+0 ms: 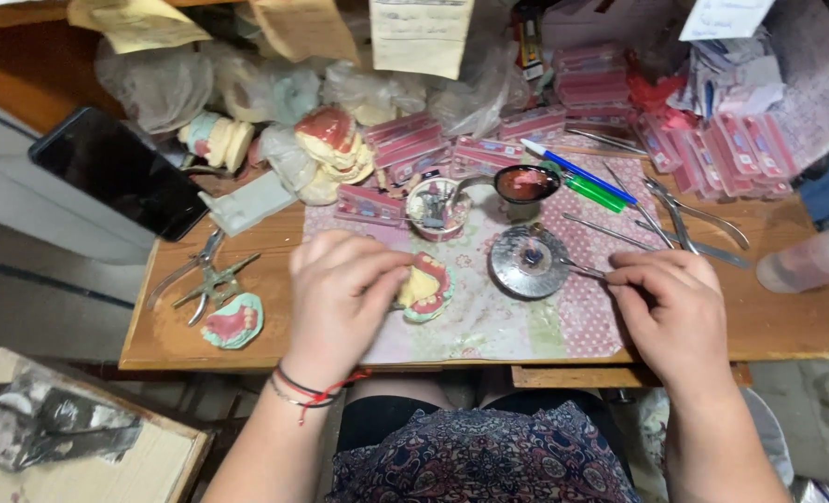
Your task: Refining wax details on a dental model using scrapers, pliers, and liquid applicators at a laboratory bench.
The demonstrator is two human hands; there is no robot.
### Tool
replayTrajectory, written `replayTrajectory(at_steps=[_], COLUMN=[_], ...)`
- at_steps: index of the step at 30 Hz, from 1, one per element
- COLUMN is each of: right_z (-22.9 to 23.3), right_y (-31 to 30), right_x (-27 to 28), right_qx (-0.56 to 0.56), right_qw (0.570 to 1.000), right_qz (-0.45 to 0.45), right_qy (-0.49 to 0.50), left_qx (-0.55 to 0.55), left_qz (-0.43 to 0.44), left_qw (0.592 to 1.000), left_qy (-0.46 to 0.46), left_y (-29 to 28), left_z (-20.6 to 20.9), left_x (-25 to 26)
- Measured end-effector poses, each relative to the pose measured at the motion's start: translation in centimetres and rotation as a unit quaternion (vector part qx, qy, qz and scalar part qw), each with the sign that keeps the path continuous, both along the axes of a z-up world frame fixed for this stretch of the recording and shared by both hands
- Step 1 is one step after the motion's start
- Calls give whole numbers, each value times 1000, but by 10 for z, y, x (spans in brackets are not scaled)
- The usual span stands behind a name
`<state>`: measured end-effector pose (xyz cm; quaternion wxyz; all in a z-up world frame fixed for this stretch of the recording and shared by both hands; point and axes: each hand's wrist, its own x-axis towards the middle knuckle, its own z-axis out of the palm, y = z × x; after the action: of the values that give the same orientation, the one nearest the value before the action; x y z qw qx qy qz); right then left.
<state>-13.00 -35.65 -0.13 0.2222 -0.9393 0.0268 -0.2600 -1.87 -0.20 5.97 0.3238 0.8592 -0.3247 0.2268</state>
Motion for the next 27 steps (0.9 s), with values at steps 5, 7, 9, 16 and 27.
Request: replayTrajectory(at_steps=[5,7,9,16,27], right_z=[31,24,30,28,10], right_y=[65,88,107,122,131], right_x=[5,11,20,31,33], right_qx=[59,193,233,341,225], right_qw=[978,943,932,897,941], right_qz=[144,229,238,261,169], right_qy=[-139,-142,-140,-102,-190], left_qx=[-25,-67,-67,-50,-49], left_qz=[-64,-120,-140,-181,-115], left_qw=[997,984,981,976,992], left_qy=[43,109,116,114,29], left_y=[-21,-30,-34,-31,-18], left_z=[1,6,2,-4,2], left_x=[-12,-19,-20,-17,-16])
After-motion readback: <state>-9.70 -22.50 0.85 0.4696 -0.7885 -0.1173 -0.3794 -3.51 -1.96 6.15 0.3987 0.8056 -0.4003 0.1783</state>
